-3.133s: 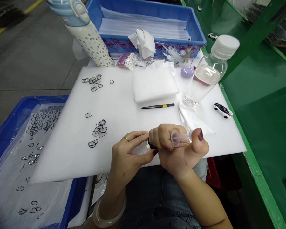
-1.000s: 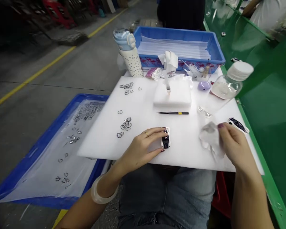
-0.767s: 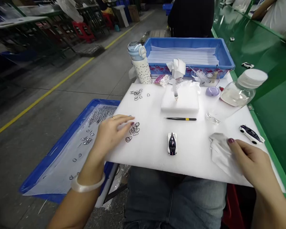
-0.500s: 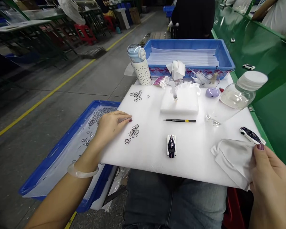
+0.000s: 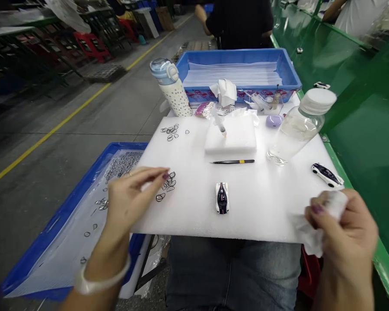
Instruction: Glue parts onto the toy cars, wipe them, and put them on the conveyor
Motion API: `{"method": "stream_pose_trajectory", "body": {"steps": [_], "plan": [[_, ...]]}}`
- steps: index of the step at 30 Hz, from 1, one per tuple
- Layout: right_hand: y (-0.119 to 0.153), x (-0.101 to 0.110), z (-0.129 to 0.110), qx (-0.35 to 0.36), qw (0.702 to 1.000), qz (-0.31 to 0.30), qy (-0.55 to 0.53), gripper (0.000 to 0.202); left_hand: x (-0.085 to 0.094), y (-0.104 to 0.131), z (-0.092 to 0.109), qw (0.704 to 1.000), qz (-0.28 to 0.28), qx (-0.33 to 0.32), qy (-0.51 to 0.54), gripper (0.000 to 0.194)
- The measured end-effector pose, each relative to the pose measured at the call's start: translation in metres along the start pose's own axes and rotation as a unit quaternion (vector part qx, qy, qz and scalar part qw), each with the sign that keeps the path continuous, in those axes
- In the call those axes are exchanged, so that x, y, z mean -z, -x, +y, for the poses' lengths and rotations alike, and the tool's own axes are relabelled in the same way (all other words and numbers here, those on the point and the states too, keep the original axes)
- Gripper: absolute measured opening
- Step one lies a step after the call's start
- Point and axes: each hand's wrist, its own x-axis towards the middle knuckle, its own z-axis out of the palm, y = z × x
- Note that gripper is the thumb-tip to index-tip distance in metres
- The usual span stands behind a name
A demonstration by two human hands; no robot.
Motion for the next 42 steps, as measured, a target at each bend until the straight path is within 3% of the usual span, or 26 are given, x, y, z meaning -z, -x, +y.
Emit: {"method": "stream_pose_trajectory", "body": {"steps": [1, 3, 4, 7, 9, 11, 18, 24, 26, 29, 32, 36, 38, 42], "plan": [[0.01, -0.014, -0.007, -0.001, 0.999, -0.031, -0.012, 0.03, -0.01, 0.013, 0.013, 0.988, -0.029, 0.038, 0.146, 0.016], [0.028, -0.038, -0.016, 0.019, 0.992, -0.121, -0.017, 0.018, -0.032, 0.037, 0.035, 0.904, -0.109, 0.102, 0.4, 0.022], [0.036, -0.048, -0.018, 0.048, 0.985, -0.167, -0.003, 0.012, -0.043, 0.047, 0.044, 0.859, -0.125, 0.137, 0.476, 0.023], [0.053, -0.071, -0.021, 0.204, 0.947, -0.246, 0.04, 0.007, -0.067, 0.063, 0.054, 0.764, -0.142, 0.215, 0.591, 0.023], [0.057, -0.082, -0.024, 0.301, 0.921, -0.244, 0.047, 0.015, -0.075, 0.066, 0.051, 0.735, -0.144, 0.244, 0.615, 0.022], [0.059, -0.09, -0.028, 0.356, 0.903, -0.237, 0.04, 0.022, -0.076, 0.067, 0.047, 0.727, -0.147, 0.265, 0.616, 0.024], [0.066, -0.106, -0.039, 0.405, 0.884, -0.205, 0.107, 0.018, -0.075, 0.07, 0.046, 0.728, -0.137, 0.292, 0.605, 0.025], [0.062, -0.088, -0.052, 0.447, 0.839, -0.246, 0.191, 0.016, -0.077, 0.069, 0.05, 0.735, -0.124, 0.28, 0.605, 0.023], [0.057, -0.078, -0.053, 0.431, 0.855, -0.21, 0.199, 0.012, -0.077, 0.07, 0.05, 0.733, -0.132, 0.265, 0.612, 0.021], [0.05, -0.068, -0.045, 0.385, 0.895, -0.161, 0.159, 0.024, -0.075, 0.07, 0.051, 0.747, -0.134, 0.252, 0.601, 0.019], [0.048, -0.066, -0.032, 0.303, 0.933, -0.176, 0.085, 0.032, -0.07, 0.07, 0.049, 0.786, -0.146, 0.23, 0.554, 0.02], [0.048, -0.069, -0.02, 0.164, 0.967, -0.185, 0.057, 0.013, -0.06, 0.07, 0.041, 0.9, -0.11, 0.172, 0.386, 0.012], [0.048, -0.071, -0.017, 0.123, 0.972, -0.195, 0.054, 0.008, -0.056, 0.069, 0.037, 0.938, -0.085, 0.137, 0.308, 0.01], [0.05, -0.069, -0.011, 0.104, 0.972, -0.206, 0.036, 0.007, -0.052, 0.064, 0.03, 0.994, -0.028, -0.029, 0.107, 0.013]]}}
